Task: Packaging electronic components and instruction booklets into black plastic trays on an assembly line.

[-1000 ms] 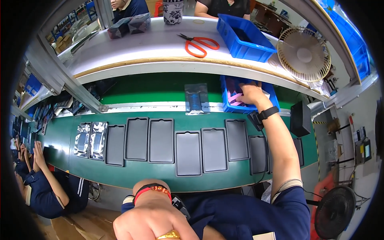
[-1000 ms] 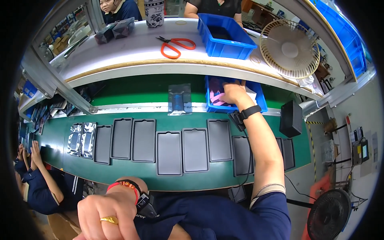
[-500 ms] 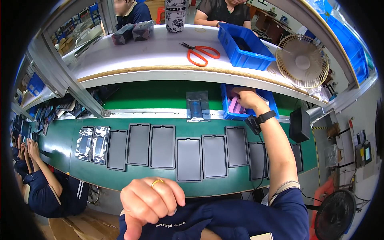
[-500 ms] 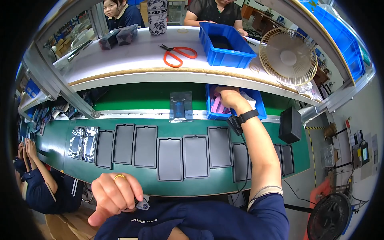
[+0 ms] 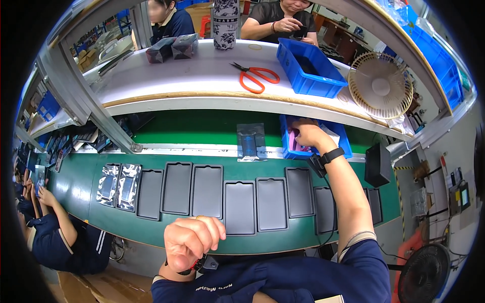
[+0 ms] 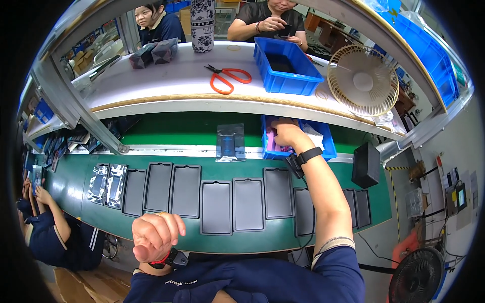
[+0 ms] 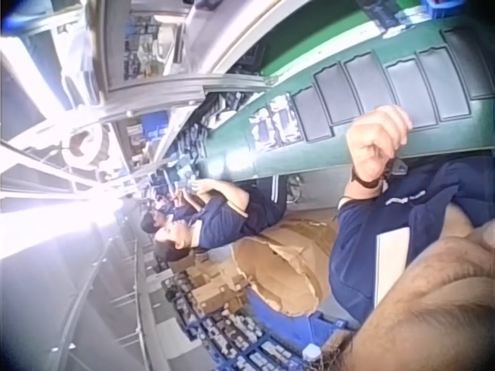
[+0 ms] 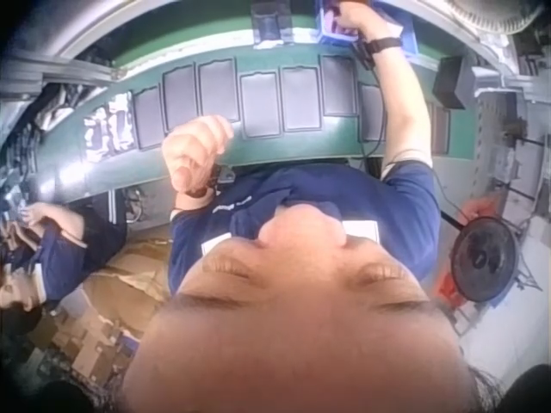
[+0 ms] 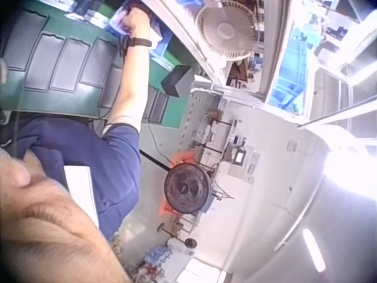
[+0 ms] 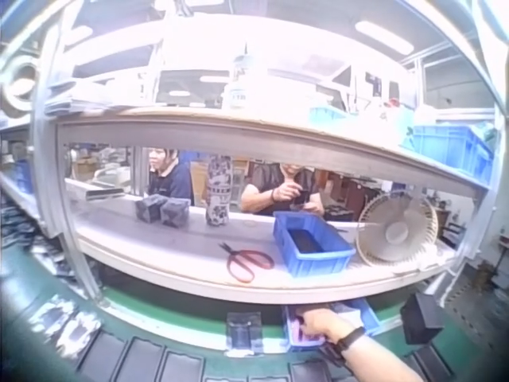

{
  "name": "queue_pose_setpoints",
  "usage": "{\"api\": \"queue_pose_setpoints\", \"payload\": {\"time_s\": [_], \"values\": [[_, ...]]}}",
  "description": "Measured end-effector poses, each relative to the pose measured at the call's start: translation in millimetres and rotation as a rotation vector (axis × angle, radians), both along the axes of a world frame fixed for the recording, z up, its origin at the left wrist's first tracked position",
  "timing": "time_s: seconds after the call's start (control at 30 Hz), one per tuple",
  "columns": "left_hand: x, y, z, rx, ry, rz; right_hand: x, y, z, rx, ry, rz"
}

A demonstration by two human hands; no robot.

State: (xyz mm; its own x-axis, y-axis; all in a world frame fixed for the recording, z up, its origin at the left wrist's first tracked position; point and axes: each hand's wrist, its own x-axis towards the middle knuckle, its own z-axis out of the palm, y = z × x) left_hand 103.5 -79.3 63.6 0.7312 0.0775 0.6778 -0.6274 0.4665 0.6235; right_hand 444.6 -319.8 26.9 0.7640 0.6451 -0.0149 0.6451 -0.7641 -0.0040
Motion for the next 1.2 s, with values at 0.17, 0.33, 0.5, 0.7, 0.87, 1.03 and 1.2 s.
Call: {"api": "queue_pose_setpoints", "payload": {"time_s": [0.17, 0.33, 0.5, 0.7, 0.87, 1.03, 1.2], "values": [[3.9, -2.8, -4.6, 0.010, 0.046, 0.014, -9.2, -3.1, 13.8, 0.242, 0.174, 0.024], [30.7, -11.7, -28.5, 0.030, 0.271, 0.016, -7.6, -30.4, 3.2, 0.483, 0.382, -0.082], [54.1, -18.3, -66.3, -0.045, 0.701, -0.050, -30.1, -36.6, 6.7, 1.417, 0.847, -0.166], [79.4, -45.3, -75.3, -0.550, 0.808, -0.714, -131.7, 52.3, 9.3, 1.183, 1.083, 0.132], [54.3, -22.8, -80.4, -0.374, 0.909, -0.405, -153.6, 97.2, -1.4, 0.988, 0.896, 0.188], [-2.7, 20.1, -88.1, -0.413, 0.907, -0.021, -170.9, 164.9, -22.6, 0.985, 0.780, 0.313], [-67.6, 60.5, -101.7, -0.517, 0.887, 0.367, -178.9, 250.0, -38.5, 1.025, 0.917, 0.185]]}}
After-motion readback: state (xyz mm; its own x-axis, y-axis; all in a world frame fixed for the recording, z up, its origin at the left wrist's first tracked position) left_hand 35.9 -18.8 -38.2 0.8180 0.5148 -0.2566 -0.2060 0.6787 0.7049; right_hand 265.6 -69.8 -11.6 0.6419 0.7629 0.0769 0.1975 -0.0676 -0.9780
